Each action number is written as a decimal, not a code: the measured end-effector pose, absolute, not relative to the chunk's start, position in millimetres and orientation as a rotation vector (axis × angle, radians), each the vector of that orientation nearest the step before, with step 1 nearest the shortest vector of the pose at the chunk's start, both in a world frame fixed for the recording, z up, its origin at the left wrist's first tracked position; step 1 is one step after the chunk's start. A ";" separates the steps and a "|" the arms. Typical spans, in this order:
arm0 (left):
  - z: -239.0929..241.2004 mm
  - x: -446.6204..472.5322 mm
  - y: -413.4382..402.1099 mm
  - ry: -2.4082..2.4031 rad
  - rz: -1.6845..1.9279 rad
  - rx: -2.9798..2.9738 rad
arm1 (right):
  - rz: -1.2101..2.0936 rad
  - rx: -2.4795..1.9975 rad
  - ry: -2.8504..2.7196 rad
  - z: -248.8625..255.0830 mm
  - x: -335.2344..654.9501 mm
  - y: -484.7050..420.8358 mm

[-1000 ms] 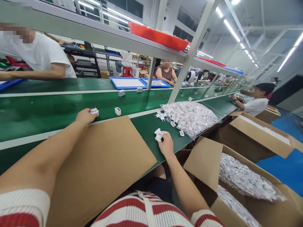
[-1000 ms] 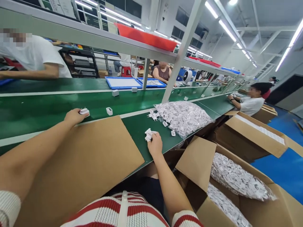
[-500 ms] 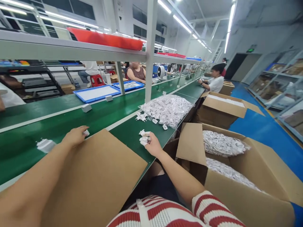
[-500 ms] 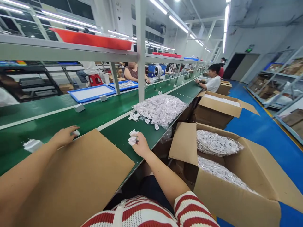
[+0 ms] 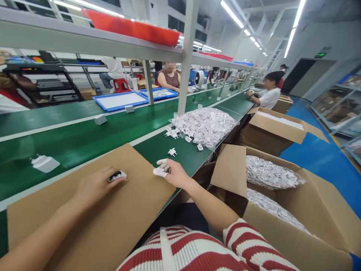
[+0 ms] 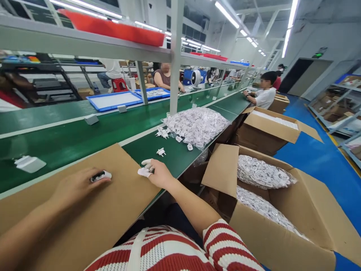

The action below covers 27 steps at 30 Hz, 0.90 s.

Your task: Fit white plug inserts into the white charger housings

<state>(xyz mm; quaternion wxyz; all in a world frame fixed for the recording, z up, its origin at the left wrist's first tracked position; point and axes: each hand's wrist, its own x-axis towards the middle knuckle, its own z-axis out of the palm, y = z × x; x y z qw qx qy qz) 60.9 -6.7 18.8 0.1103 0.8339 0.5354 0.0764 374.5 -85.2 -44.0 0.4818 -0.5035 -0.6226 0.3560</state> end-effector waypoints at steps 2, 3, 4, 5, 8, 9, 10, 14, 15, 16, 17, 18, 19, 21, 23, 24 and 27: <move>7.9 63.4 -28.3 1.517 0.311 2.409 | 0.804 -1.274 -1.669 -41.9 366.3 -84.4; 4.4 65.5 -37.8 1.483 0.367 2.373 | 0.766 -1.296 -1.741 -40.4 363.8 -84.3; 2.2 68.0 -46.3 1.444 0.422 2.324 | 0.749 -1.309 -1.778 -38.4 362.1 -84.3; 0.9 70.7 -53.6 1.393 0.474 2.265 | 0.767 -1.312 -1.771 -36.2 360.8 -84.1; -2.8 77.1 -66.5 1.233 0.584 2.075 | 0.978 -1.298 -1.546 -27.3 355.7 -81.3; -5.0 78.2 -68.4 1.193 0.612 2.024 | 1.054 -1.293 -1.468 -23.9 353.0 -80.0; -8.0 78.8 -69.6 1.161 0.637 1.982 | 1.120 -1.286 -1.409 -20.4 349.8 -78.6; -20.0 79.9 -73.7 1.127 0.705 1.891 | 1.259 -1.234 -1.352 -10.5 334.2 -75.5; -21.4 80.3 -75.2 1.131 0.704 1.892 | 1.262 -1.225 -1.364 -9.8 330.1 -75.3; -22.0 80.6 -76.8 1.137 0.703 1.896 | 1.249 -1.222 -1.384 -9.9 326.1 -75.1; -21.8 80.9 -78.5 1.142 0.697 1.901 | 1.227 -1.223 -1.414 -10.5 322.2 -75.2; -21.0 81.2 -80.1 1.148 0.696 1.903 | 1.193 -1.223 -1.454 -11.4 318.4 -75.4; -20.1 81.3 -81.4 1.149 0.699 1.902 | 1.148 -1.217 -1.512 -12.4 314.8 -75.8; -18.6 81.3 -83.2 1.140 0.716 1.899 | 1.007 -1.190 -1.681 -13.0 308.4 -77.3; -19.0 81.2 -83.7 1.116 0.744 1.898 | 0.801 -1.174 -1.899 -10.9 302.9 -79.5; -20.0 81.3 -83.6 1.099 0.758 1.895 | 0.691 -1.180 -2.007 -8.9 300.5 -80.7; -24.7 81.8 -83.5 1.065 0.817 1.867 | 0.447 -1.244 -2.261 -1.6 294.6 -83.9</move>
